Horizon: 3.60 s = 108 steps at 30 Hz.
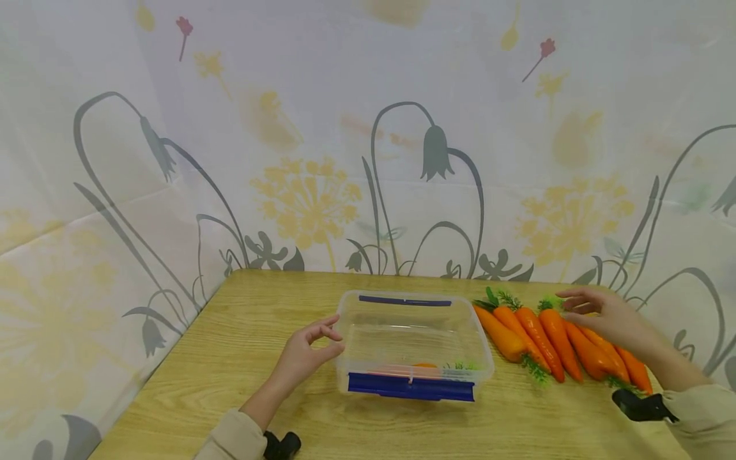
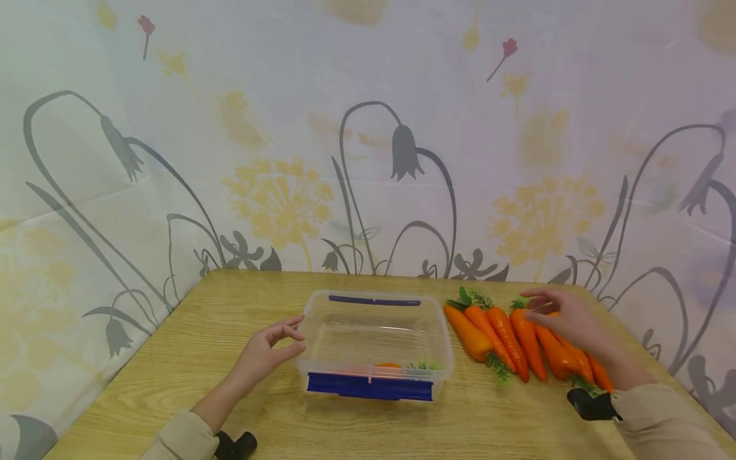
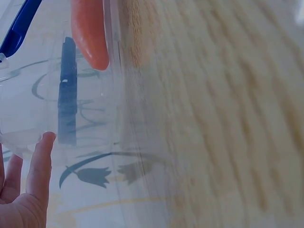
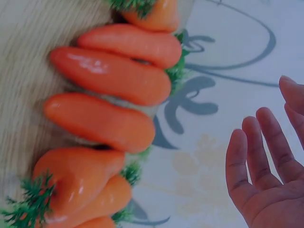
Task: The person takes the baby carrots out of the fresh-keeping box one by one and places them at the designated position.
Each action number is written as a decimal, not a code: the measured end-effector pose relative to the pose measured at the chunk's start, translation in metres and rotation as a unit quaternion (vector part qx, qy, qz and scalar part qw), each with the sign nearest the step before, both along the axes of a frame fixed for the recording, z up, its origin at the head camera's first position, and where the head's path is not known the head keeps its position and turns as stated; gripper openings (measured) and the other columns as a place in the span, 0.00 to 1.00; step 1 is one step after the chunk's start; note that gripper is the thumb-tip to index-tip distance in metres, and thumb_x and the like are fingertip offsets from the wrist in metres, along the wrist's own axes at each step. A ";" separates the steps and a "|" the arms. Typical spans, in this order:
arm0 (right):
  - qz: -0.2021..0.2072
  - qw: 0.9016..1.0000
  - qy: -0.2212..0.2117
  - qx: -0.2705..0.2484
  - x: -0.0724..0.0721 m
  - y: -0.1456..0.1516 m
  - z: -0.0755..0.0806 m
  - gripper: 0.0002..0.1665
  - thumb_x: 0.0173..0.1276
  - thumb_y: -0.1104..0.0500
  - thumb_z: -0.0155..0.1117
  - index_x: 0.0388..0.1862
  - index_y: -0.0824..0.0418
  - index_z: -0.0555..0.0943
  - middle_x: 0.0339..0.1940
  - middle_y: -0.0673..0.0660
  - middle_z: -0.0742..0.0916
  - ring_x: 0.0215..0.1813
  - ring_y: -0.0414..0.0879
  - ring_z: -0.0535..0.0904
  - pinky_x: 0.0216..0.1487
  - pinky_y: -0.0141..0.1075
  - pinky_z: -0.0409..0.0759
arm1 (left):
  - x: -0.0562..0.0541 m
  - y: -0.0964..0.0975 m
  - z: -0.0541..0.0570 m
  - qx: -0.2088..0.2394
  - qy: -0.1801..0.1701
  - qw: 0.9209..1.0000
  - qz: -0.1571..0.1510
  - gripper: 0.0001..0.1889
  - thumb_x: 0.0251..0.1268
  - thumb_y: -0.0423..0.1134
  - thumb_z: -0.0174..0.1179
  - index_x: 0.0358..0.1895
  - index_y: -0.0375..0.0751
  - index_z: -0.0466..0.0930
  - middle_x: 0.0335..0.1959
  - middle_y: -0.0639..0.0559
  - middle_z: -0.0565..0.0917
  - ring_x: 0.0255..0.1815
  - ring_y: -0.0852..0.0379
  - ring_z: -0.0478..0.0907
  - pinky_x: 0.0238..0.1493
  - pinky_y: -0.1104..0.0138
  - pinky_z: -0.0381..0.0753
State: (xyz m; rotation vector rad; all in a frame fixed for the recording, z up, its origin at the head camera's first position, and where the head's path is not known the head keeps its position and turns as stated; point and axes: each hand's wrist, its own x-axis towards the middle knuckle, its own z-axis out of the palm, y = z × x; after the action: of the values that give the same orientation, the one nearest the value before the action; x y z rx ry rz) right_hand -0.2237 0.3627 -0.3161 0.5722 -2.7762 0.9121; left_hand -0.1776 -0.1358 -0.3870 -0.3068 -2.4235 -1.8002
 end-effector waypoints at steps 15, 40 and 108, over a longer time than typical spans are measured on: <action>0.057 0.998 0.008 -0.015 0.001 -0.066 0.014 0.23 0.65 0.57 0.64 0.57 0.62 0.75 0.45 0.60 0.81 0.42 0.38 0.77 0.36 0.34 0.79 | -0.002 0.001 -0.003 -0.005 0.004 1.000 0.004 0.07 0.57 0.39 0.65 0.34 0.39 0.82 0.63 0.51 0.71 0.66 0.42 0.61 0.58 0.42 0.63; 0.199 0.978 -0.044 -0.033 -0.022 -0.141 0.018 0.21 0.64 0.59 0.63 0.56 0.63 0.75 0.45 0.58 0.82 0.45 0.47 0.78 0.43 0.37 0.79 | -0.001 0.000 -0.001 -0.011 0.001 1.000 0.008 0.08 0.57 0.41 0.66 0.35 0.40 0.82 0.63 0.52 0.72 0.66 0.42 0.62 0.58 0.43 0.64; 0.288 0.885 -0.285 0.229 -0.066 -0.234 -0.011 0.39 0.52 0.73 0.68 0.61 0.46 0.73 0.57 0.55 0.72 0.47 0.49 0.74 0.36 0.39 0.79 | -0.003 -0.001 -0.002 0.008 0.000 1.000 -0.016 0.08 0.57 0.39 0.65 0.35 0.38 0.82 0.64 0.49 0.71 0.68 0.43 0.58 0.61 0.42 0.60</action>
State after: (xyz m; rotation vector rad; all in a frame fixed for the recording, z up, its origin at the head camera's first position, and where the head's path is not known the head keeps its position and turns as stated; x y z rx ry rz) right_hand -0.2899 0.1282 -0.3271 1.4827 -3.4576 0.5455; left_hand -0.1809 -0.1370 -0.3888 -0.3472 -2.4169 -1.8319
